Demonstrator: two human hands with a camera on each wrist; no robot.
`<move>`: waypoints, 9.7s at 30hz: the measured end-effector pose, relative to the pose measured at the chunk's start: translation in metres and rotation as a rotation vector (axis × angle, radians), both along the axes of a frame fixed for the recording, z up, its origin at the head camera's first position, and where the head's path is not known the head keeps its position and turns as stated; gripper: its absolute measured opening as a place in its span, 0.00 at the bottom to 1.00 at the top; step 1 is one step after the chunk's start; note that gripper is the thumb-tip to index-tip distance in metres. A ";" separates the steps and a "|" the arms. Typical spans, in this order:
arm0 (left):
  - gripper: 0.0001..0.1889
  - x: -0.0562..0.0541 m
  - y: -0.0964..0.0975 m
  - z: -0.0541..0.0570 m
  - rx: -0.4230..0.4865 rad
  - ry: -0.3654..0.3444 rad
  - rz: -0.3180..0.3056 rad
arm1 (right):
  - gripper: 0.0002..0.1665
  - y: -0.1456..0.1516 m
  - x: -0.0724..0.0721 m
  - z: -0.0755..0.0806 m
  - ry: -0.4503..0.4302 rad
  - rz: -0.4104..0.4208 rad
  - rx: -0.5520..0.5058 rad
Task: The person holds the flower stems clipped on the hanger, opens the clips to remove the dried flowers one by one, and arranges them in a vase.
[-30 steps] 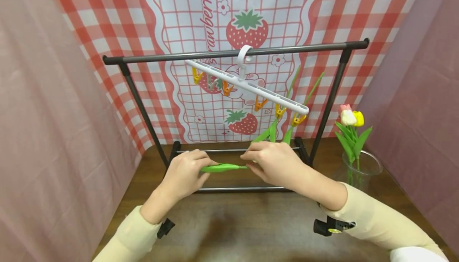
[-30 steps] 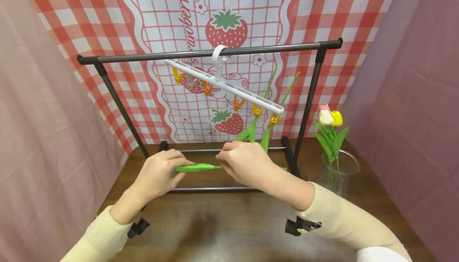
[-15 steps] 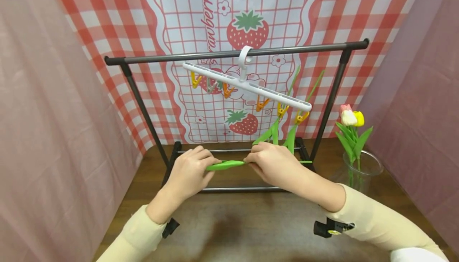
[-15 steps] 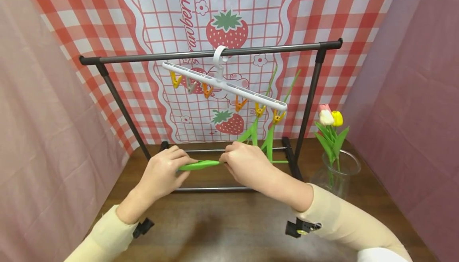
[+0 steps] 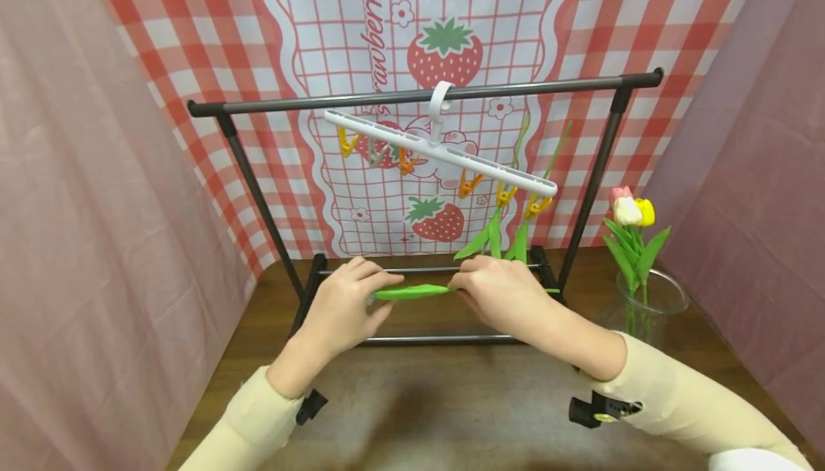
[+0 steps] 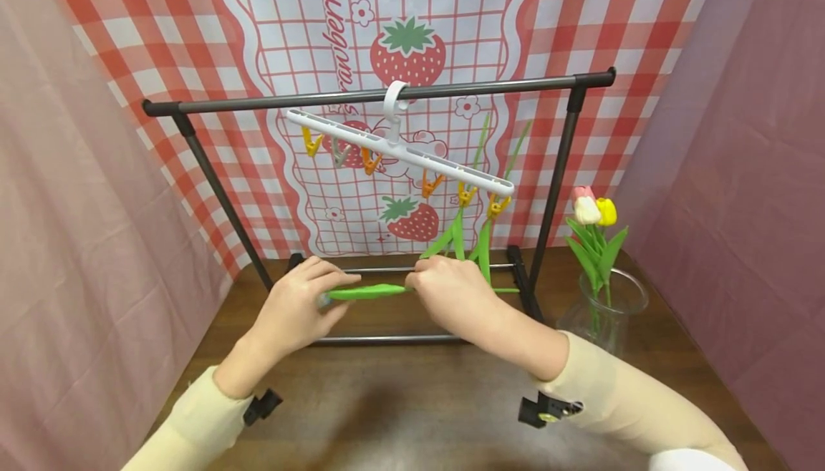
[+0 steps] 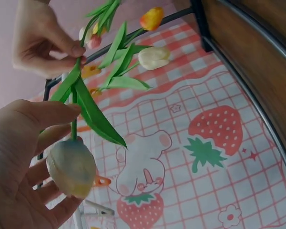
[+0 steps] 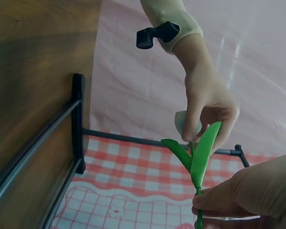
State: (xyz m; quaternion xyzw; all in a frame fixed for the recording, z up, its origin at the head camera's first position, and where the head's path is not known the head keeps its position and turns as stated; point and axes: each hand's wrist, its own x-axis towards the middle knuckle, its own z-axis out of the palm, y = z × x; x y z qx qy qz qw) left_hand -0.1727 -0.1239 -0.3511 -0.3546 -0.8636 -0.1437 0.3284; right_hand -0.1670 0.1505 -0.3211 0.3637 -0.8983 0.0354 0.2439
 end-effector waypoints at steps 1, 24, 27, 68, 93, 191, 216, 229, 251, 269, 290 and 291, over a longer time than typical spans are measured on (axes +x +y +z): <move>0.22 0.000 -0.001 0.000 0.040 -0.025 -0.001 | 0.06 0.002 0.000 0.000 0.001 -0.003 -0.006; 0.30 -0.043 0.026 -0.032 0.448 -0.354 -0.010 | 0.15 0.071 -0.009 0.021 0.182 -0.089 -0.373; 0.29 -0.048 0.043 -0.030 0.443 -0.356 -0.022 | 0.17 0.080 -0.010 0.024 0.232 -0.094 -0.430; 0.18 -0.096 0.158 -0.059 0.502 -0.483 0.148 | 0.12 0.178 -0.038 0.015 0.403 -0.341 -0.981; 0.09 -0.094 0.152 -0.053 0.546 -0.594 0.053 | 0.17 0.203 -0.017 -0.034 0.256 -0.481 -0.824; 0.07 -0.074 0.154 -0.051 0.553 -0.590 -0.068 | 0.19 0.046 -0.091 -0.023 0.175 -0.167 -1.074; 0.06 -0.068 0.154 -0.057 0.559 -0.585 -0.124 | 0.19 0.032 -0.102 -0.013 0.283 -0.293 -1.240; 0.05 -0.066 0.138 -0.073 0.524 -0.587 -0.049 | 0.14 0.032 -0.104 -0.012 0.279 -0.250 -1.242; 0.06 -0.066 0.073 -0.117 0.392 -0.634 -0.008 | 0.20 0.038 -0.107 -0.016 0.223 -0.291 -1.218; 0.07 -0.056 0.016 -0.122 0.210 -0.646 -0.013 | 0.24 0.044 -0.108 -0.022 0.162 -0.305 -1.265; 0.07 -0.043 -0.030 -0.086 -0.049 -0.459 0.035 | 0.13 0.038 -0.070 -0.023 0.256 0.091 -0.678; 0.07 -0.042 -0.031 -0.080 -0.064 -0.424 0.026 | 0.14 0.036 -0.066 -0.020 0.223 0.124 -0.621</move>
